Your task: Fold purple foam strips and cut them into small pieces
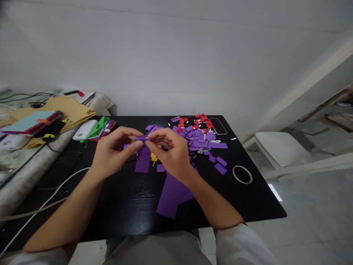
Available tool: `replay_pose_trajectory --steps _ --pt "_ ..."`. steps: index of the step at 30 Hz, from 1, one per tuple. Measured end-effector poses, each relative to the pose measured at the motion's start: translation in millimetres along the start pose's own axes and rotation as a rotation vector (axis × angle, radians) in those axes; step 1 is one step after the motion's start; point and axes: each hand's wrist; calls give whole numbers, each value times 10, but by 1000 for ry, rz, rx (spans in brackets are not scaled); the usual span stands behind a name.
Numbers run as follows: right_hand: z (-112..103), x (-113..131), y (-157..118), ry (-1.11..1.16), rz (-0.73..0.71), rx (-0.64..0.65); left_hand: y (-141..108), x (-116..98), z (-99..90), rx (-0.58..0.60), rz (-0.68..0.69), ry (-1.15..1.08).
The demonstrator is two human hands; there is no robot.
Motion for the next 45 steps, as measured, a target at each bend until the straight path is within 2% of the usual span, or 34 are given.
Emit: replay_pose_trajectory --steps 4,10,19,25,30,35,45 --pt "5 -5 -9 15 -47 -3 -12 -7 25 -40 -4 68" --pt "-1 67 2 2 39 63 -35 10 16 -95 20 118" --pt "-14 54 0 -94 -24 28 -24 -3 29 -91 0 80" --pt "1 34 -29 -195 -75 -18 -25 -34 2 -18 -48 29" --pt "8 37 -46 -210 -91 -15 -38 -67 9 -69 4 97" --pt "3 54 -29 -169 -77 -6 -40 -51 20 -90 60 161" --pt "7 78 -6 -48 -3 48 -52 -15 32 -97 65 186"
Point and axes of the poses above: each hand's wrist, its own y-axis towards the middle knuckle, its own z-axis out of the palm, x = y × z, and after that the axes turned 1 degree about -x, right-handed
